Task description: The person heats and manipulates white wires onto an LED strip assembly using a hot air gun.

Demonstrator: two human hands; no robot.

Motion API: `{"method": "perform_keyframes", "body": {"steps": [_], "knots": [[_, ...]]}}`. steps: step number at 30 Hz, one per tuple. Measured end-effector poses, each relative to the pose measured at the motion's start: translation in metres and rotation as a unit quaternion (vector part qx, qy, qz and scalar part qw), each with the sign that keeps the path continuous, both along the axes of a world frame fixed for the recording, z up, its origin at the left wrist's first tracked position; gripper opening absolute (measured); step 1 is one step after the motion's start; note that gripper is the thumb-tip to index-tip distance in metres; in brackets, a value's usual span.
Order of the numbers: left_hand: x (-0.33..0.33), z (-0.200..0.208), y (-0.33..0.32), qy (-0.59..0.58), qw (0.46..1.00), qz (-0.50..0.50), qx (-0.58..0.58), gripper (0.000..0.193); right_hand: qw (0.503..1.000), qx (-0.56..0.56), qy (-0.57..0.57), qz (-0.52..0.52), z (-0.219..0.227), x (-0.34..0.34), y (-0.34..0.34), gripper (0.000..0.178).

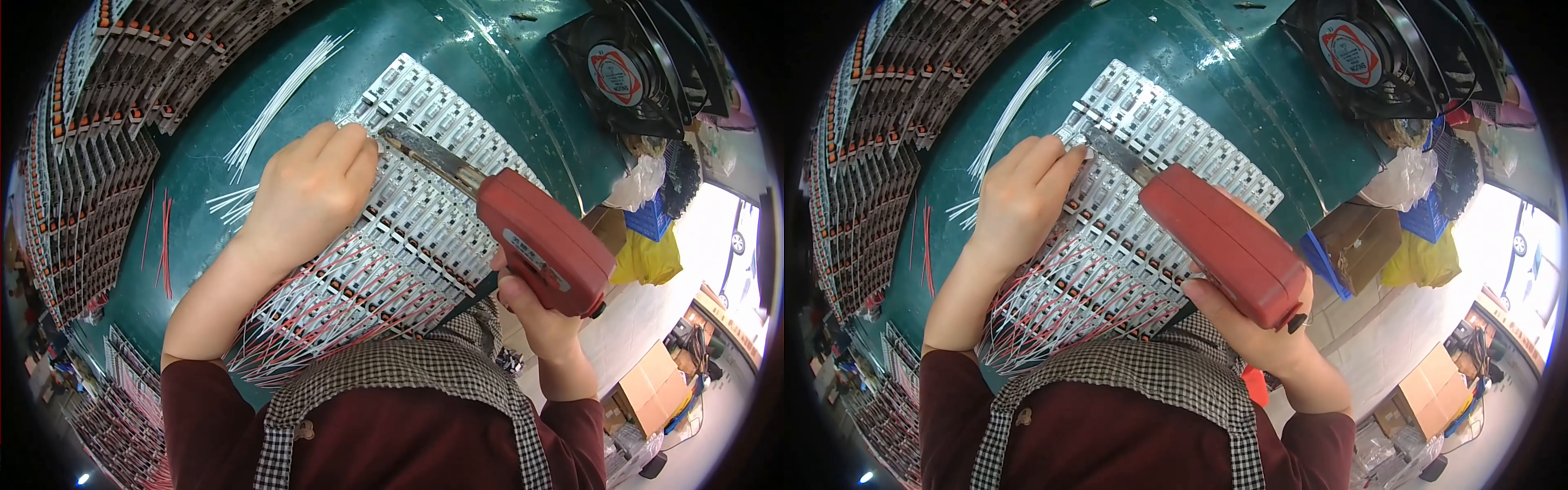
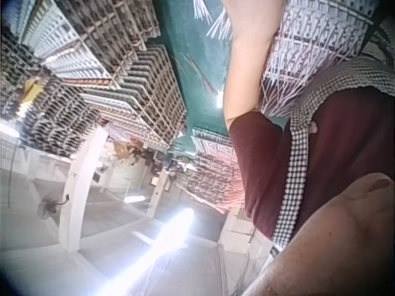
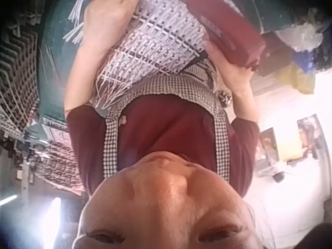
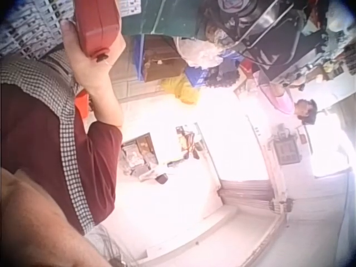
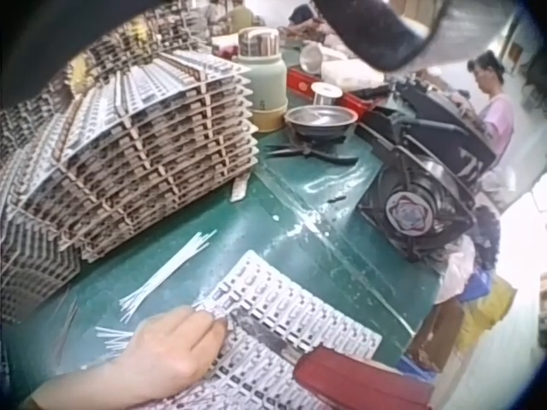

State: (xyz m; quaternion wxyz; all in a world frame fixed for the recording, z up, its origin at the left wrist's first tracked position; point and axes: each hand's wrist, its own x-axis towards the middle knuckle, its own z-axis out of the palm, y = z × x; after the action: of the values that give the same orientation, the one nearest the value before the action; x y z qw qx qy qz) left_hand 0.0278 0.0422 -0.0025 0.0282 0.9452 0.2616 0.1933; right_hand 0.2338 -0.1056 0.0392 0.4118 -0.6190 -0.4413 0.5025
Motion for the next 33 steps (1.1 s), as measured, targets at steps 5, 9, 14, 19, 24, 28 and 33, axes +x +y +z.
{"method": "perform_keyframes", "body": {"steps": [5,9,14,19,24,28,33], "knots": [[0.0,-0.001,0.0,-0.004,1.0,0.009,0.001,0.011,0.996,-0.055,0.034,-0.065,0.002,-0.002,-0.001,0.043],[0.002,0.0,0.0,-0.004,1.0,0.005,0.005,0.01,0.997,0.048,-0.058,0.019,-0.008,0.004,-0.005,0.05],[0.002,0.002,-0.003,0.02,1.0,0.013,-0.006,0.01,0.995,-0.039,0.089,-0.038,0.008,0.003,-0.003,0.044],[0.001,0.003,-0.004,0.029,0.999,0.015,-0.009,0.012,0.998,0.0,0.064,-0.028,0.003,0.003,-0.004,0.045],[0.0,0.003,-0.003,0.017,1.0,0.008,-0.012,0.015,0.991,-0.054,0.101,-0.068,0.003,0.0,-0.005,0.05],[0.0,0.002,-0.003,0.011,1.0,0.006,-0.008,0.015,0.997,-0.052,0.031,-0.037,0.0,0.0,-0.002,0.056],[-0.001,0.003,-0.003,0.015,1.0,0.006,-0.011,0.014,0.99,-0.116,0.052,-0.066,0.004,-0.001,-0.004,0.056]]}}
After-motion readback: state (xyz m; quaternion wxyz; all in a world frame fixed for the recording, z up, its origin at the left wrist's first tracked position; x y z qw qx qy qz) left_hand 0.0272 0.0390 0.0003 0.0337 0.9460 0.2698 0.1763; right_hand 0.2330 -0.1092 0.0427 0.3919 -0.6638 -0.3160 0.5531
